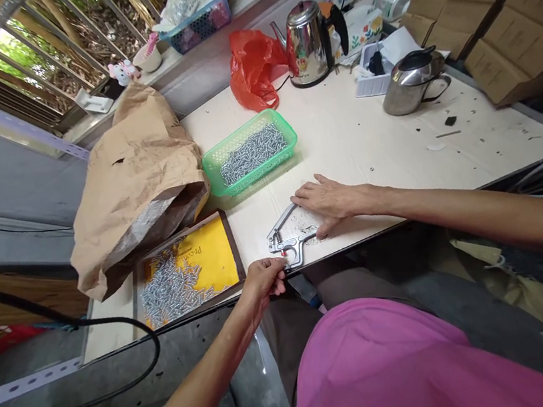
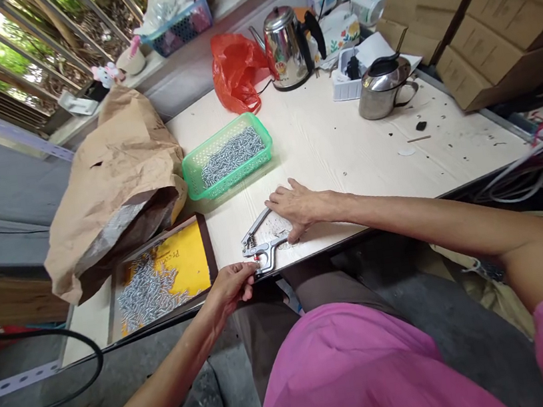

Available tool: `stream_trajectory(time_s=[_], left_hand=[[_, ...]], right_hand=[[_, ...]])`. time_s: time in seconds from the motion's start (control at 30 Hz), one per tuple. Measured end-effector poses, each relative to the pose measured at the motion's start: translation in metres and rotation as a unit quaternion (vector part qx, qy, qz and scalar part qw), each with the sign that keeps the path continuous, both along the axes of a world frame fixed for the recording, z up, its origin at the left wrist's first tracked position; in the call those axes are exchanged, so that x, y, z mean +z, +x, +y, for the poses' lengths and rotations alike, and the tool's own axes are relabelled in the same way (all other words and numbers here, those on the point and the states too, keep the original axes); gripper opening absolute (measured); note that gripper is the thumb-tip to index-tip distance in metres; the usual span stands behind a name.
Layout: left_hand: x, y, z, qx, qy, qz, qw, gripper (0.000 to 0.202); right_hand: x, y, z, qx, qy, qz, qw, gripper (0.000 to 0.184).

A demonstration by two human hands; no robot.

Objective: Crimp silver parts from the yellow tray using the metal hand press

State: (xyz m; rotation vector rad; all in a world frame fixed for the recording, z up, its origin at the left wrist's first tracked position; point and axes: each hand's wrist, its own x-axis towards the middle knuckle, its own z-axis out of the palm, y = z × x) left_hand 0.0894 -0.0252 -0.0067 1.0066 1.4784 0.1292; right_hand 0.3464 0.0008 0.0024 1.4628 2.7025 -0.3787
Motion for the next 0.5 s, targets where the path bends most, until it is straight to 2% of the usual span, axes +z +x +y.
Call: stream_trajectory(time_s=[0.17, 0.23, 0.27, 0.3, 0.33, 0.4, 0.47, 0.5], left_hand=[[0.004, -0.001, -0.001, -0.016, 0.008, 0.026, 0.999, 0.039], [0.01, -0.001, -0.004, -0.061, 0.073, 0.076, 0.993, 0.036], [0.013, 0.001, -0.006, -0.093, 0.136, 0.116, 0.98, 0.033], [0.015, 0.004, -0.007, -0.13, 0.216, 0.156, 0.955, 0.03], [0.018, 0.008, -0.008, -0.17, 0.304, 0.188, 0.918, 0.026], [0.02, 0.022, -0.005, -0.255, 0.452, 0.211, 0.828, 0.024], [0.018, 0.039, 0.002, -0.339, 0.529, 0.195, 0.753, 0.036], [0.016, 0.048, 0.008, -0.376, 0.543, 0.188, 0.727, 0.044]], right_hand=[[0.008, -0.004, -0.012, -0.011, 0.023, -0.009, 1.0, 0.057], [0.007, -0.003, -0.017, -0.012, 0.03, 0.001, 0.999, 0.043], [0.005, -0.003, -0.019, -0.01, 0.035, 0.009, 0.999, 0.038], [0.003, -0.003, -0.021, -0.007, 0.04, 0.017, 0.999, 0.034], [0.001, -0.003, -0.022, -0.005, 0.045, 0.025, 0.999, 0.031], [-0.004, -0.003, -0.024, 0.0, 0.056, 0.034, 0.998, 0.03], [-0.008, -0.003, -0.024, 0.0, 0.063, 0.038, 0.997, 0.032], [-0.009, -0.004, -0.024, -0.005, 0.065, 0.039, 0.997, 0.033]])
